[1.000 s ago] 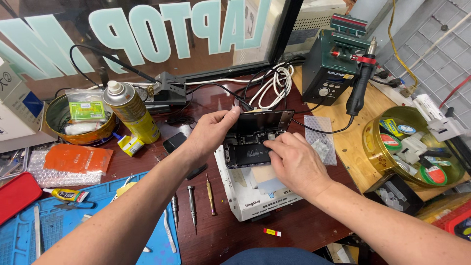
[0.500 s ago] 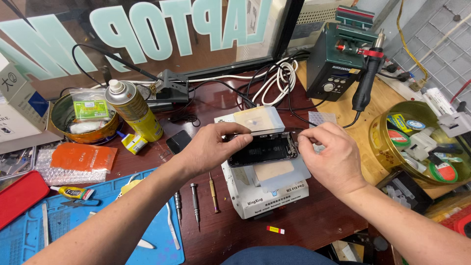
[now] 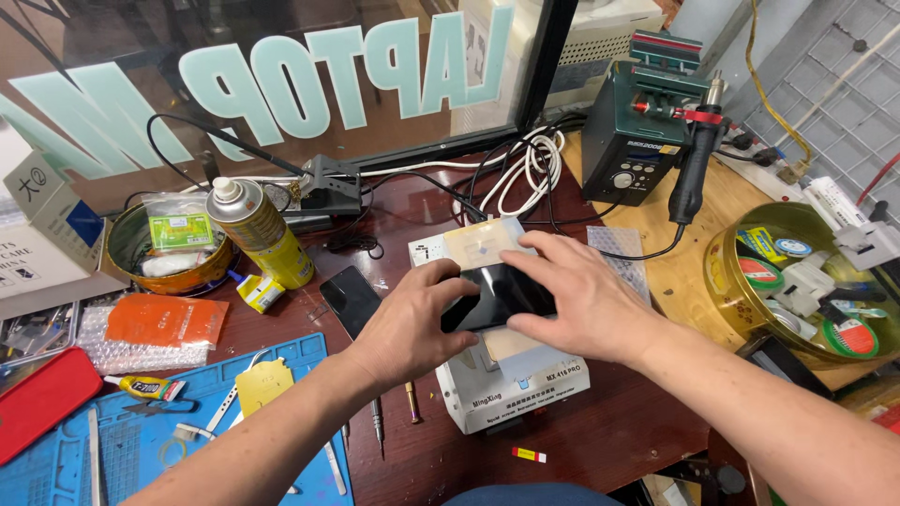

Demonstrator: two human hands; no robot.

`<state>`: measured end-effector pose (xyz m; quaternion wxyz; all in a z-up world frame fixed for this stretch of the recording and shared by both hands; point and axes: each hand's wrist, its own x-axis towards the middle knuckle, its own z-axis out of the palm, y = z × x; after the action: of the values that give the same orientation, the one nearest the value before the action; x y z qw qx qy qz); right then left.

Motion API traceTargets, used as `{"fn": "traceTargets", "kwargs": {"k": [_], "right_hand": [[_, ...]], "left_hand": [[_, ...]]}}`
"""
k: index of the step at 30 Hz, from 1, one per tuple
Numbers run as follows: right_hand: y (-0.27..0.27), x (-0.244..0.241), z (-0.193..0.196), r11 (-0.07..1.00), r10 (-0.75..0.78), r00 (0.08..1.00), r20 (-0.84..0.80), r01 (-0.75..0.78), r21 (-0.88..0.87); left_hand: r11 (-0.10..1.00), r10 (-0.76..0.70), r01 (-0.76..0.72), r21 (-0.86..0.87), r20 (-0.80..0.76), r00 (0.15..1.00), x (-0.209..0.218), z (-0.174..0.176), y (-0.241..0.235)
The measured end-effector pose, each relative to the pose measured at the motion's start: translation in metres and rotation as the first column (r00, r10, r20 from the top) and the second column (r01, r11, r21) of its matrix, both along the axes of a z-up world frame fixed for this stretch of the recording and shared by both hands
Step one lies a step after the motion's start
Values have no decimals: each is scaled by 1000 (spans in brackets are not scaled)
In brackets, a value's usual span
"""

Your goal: The person disassembles a smartphone, removes the screen assembly, and uses a spray can to clean a small internal component. The person then reassembles the phone and tests the screen by powering it on.

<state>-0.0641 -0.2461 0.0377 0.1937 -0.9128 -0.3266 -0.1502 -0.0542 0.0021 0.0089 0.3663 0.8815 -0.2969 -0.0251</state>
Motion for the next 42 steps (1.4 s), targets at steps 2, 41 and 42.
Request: {"fn": "traceTargets", "kwargs": {"k": [2, 41, 42], "right_hand": [[7, 13, 1, 990, -15, 977, -214, -15, -137], [-37, 26, -6, 993, 93, 971, -222, -73, 95], [-42, 28, -9, 991, 88, 974, -210, -64, 115]], "left_hand": [[999, 16, -18, 38, 51, 999, -1, -2, -3], [675, 368, -735, -63, -834, 410, -42, -26, -54], [652, 347, -754, -79, -853, 389, -42, -28, -58]]}}
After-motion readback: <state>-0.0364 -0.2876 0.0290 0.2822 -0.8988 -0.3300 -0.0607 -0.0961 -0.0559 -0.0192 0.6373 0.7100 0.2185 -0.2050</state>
